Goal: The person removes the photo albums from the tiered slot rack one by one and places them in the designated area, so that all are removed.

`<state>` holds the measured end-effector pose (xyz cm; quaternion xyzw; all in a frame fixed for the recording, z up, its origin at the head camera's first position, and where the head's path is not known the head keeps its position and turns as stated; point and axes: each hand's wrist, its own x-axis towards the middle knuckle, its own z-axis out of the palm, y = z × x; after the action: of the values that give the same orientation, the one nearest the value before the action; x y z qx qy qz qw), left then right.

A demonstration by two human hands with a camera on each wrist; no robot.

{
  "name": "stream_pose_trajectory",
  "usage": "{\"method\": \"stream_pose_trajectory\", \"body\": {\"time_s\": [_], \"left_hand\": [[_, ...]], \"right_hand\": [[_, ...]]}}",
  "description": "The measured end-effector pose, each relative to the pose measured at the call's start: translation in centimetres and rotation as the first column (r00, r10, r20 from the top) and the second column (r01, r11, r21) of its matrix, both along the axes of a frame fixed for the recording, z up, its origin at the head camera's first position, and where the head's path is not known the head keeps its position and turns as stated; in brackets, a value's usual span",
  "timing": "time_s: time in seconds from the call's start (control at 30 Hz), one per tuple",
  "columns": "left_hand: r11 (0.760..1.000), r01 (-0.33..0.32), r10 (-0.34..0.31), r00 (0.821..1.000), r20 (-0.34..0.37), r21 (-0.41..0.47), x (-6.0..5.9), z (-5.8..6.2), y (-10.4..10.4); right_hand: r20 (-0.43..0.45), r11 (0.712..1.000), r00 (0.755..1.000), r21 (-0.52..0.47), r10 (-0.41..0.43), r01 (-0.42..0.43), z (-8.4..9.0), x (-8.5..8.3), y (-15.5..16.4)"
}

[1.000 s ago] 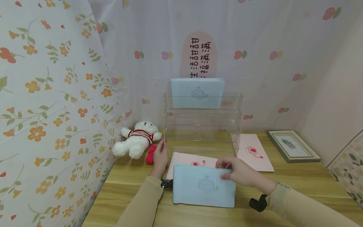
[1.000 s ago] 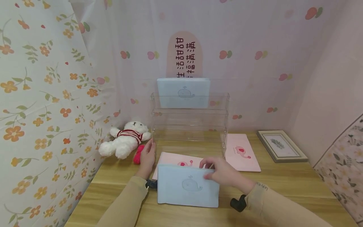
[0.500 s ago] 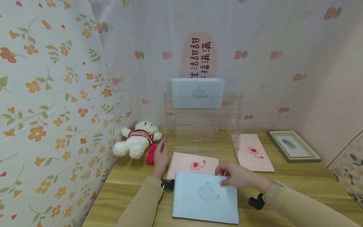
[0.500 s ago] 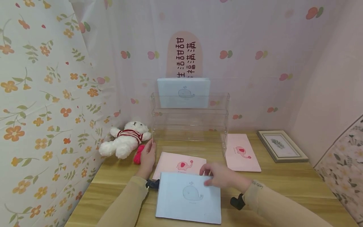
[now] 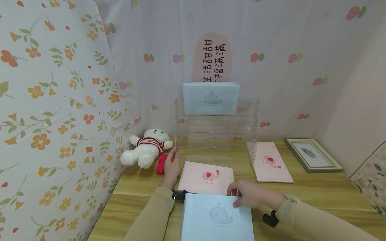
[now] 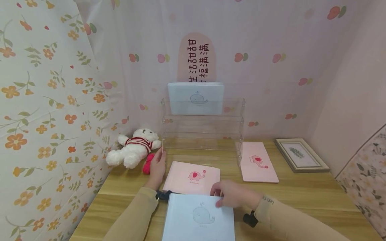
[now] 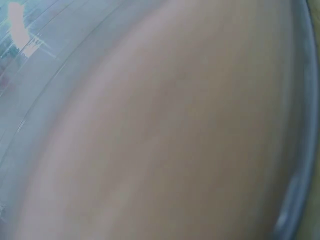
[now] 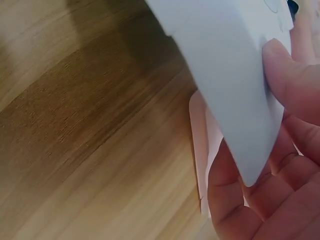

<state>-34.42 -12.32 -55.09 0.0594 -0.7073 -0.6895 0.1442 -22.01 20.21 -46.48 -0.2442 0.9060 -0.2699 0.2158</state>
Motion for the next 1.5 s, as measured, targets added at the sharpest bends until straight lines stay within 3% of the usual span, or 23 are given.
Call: {"method": "stream_pose_trajectory", "body": {"time_s": [0.43, 0.77, 0.97, 1.27, 1.5], "left_hand": [[1.000, 0.005, -0.005, 1.000, -0.011, 0.000, -0.3, -0.4, -0.1], [1.000, 0.005, -0.005, 1.000, -0.017, -0.002, -0.4, -0.6, -0.2], [1.000, 0.002, -0.002, 1.000, -0.015, -0.011, -0.3, -0.6, -0.3], [1.000, -0.004, 0.004, 1.000, 0.001, -0.002, -0.3, -0.8, -0.3], [1.000, -0.007, 0.007, 1.000, -0.012, -0.009, -0.5, -0.5, -0.2]], "right_hand": [[0.015, 0.995, 1.000, 0.098, -0.025, 0.023, -0.1, 0.4, -0.6], [-0.070, 1.000, 0.997, 0.025, 0.012, -0.010, 0.7, -0.5, -0.9], [-0.188, 0.999, 0.981, 0.011, -0.040, 0.043, 4.0, -2.3, -1.6], [-0.435, 0.991, 0.895, -0.125, -0.093, 0.042, 10.4, -6.0, -2.2], [-0.498, 0.974, 0.847, -0.203, -0.188, 0.097, 14.4, -8.7, -2.2]]}}
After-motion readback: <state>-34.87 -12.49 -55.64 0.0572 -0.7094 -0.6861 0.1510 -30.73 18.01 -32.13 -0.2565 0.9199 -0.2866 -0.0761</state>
